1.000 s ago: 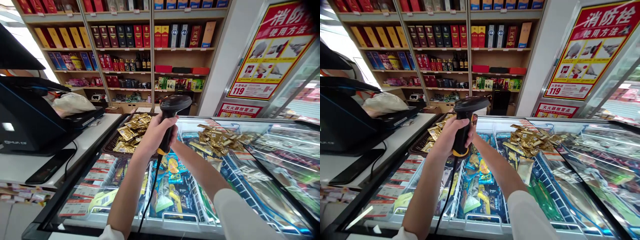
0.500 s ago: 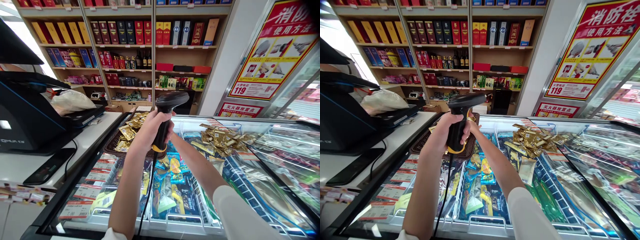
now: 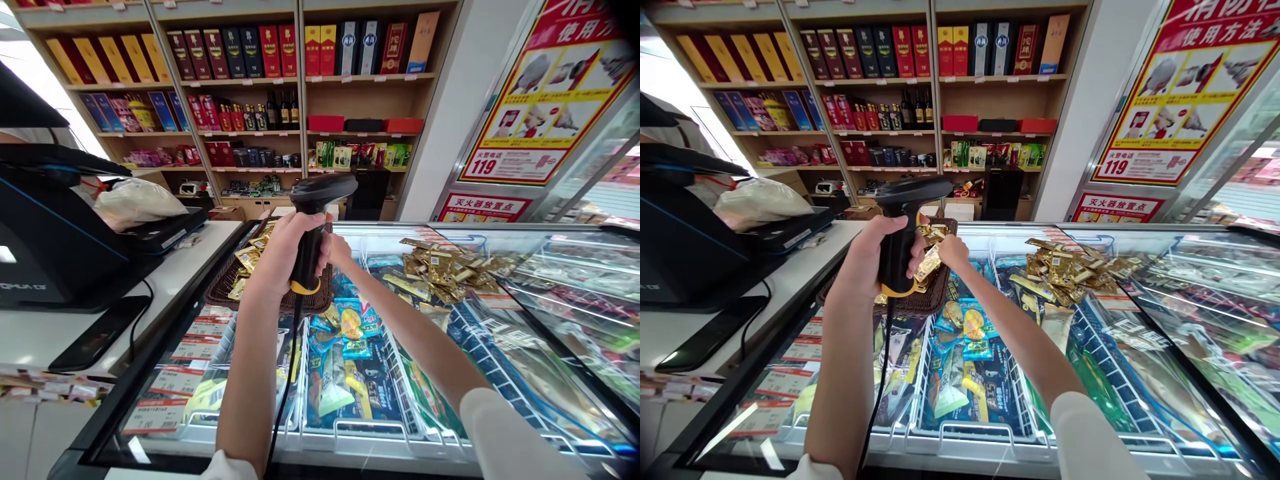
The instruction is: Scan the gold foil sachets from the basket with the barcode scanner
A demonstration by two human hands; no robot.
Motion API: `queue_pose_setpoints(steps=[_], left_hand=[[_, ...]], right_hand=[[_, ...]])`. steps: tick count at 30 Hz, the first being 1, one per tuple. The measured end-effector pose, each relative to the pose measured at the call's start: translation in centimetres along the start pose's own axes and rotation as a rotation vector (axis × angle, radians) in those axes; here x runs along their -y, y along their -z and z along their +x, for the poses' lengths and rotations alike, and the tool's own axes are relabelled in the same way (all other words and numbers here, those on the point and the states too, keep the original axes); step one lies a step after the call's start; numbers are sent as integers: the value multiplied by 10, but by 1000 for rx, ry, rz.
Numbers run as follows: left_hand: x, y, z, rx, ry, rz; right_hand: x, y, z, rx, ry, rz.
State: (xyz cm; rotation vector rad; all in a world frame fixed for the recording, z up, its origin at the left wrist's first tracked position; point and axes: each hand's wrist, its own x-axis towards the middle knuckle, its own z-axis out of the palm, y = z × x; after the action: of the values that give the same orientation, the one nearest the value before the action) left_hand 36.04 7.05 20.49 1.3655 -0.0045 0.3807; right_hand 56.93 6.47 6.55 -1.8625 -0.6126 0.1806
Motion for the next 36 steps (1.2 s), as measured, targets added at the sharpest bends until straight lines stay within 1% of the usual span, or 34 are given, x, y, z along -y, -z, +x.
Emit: queue_pose_setpoints(steps=[2,3,4,6,7,8,11,14,18,21,24,27,29,32,36], left_hand=[[1,1,2,-2,6,-1],[2,1,3,-1,6,3],[4,1,5,-1,4,12],[9,-2,10,-6,-5,45],[12,-3,13,-9,-7,66],[15,-6,15,-11,-5,88],[25,-13,22,-3,30,136],[33,-20,27,-8,63,149],[41,-26,31,-36,77,177],[47,-31,33,-49,81,190],[55,-37,36,-24,95,173],[60,-44,37,5,125,183],[62,-46,37,7,144,183],[62,-47,35,-24,149,178],[65,-46,33,-40,148,191]], right_hand=[[-8,20,-11,-23,-1,-60],[-13,31,-18,5,-11,-52],[-18,43,-25,67,-31,-9],[-27,68,-37,209,-93,145],[-30,80,-41,246,-112,220],[-33,91,-44,238,-115,280],[-34,121,-43,71,-38,367],[-31,144,-34,-69,54,420],[-30,172,-27,-257,97,565],[-30,191,-28,-378,133,620],[-29,204,-28,-452,122,637],[-29,208,-27,-470,95,649],[-30,207,-26,-462,100,654],[-30,202,-27,-448,104,652],[-27,193,-29,-417,63,659]])
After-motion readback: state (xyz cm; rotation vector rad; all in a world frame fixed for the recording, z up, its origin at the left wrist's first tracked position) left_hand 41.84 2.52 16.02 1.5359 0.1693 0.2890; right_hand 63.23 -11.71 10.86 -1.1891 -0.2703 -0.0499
